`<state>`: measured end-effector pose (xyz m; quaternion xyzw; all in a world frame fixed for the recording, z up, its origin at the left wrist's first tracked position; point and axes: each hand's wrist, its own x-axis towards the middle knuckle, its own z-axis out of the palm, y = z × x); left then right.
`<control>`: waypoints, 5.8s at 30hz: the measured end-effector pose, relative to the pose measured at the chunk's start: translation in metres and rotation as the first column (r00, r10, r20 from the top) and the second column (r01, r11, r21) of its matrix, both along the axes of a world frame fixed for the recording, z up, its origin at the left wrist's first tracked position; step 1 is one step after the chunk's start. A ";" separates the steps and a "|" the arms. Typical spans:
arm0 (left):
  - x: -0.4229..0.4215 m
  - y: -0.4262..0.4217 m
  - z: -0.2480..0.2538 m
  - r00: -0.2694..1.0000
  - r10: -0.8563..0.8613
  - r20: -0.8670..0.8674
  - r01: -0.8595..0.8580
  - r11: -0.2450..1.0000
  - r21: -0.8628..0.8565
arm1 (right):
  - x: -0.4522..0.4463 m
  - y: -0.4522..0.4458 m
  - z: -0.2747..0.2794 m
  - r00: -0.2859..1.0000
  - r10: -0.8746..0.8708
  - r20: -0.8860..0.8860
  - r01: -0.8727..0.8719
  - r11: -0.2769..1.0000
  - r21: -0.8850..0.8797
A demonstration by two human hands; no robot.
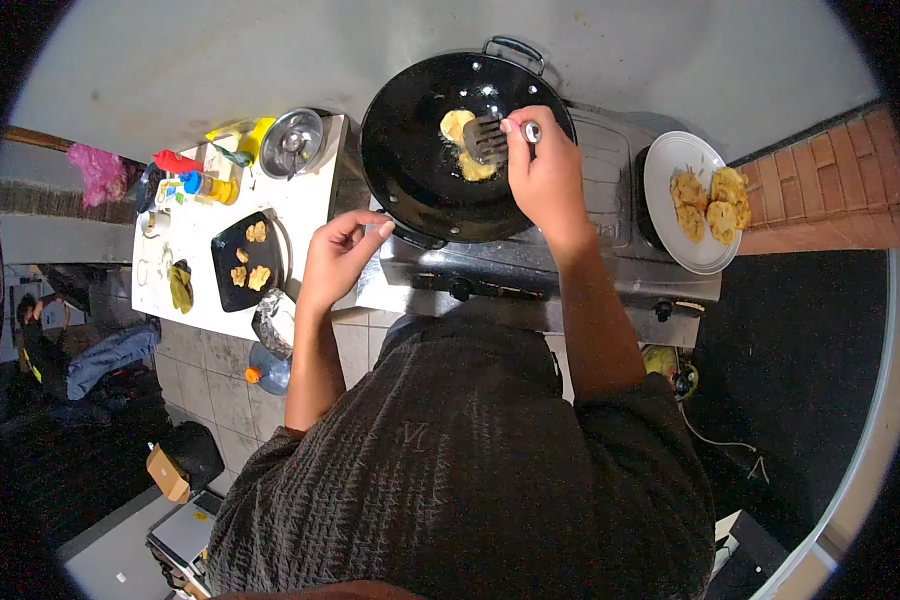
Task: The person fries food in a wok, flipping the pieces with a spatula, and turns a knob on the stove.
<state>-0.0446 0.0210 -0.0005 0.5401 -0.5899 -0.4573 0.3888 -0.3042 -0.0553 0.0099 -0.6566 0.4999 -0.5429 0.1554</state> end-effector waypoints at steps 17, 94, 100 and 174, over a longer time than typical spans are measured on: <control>0.001 0.003 0.002 1.000 0.027 0.012 -0.027 1.000 -0.004 | 0.015 -0.012 0.003 0.994 -0.008 0.111 0.003 0.999 0.042; -0.009 0.014 -0.013 0.996 0.089 0.024 -0.089 0.996 0.007 | 0.000 0.003 -0.012 0.975 0.121 0.188 -0.128 0.991 0.027; -0.008 0.013 -0.010 0.996 0.092 0.020 -0.092 0.996 0.014 | -0.003 0.005 -0.011 0.974 0.147 0.171 -0.157 0.986 0.049; -0.007 0.009 -0.015 0.989 0.146 0.022 -0.146 0.989 -0.013 | -0.055 0.028 -0.010 0.862 0.096 0.498 -0.225 0.953 0.205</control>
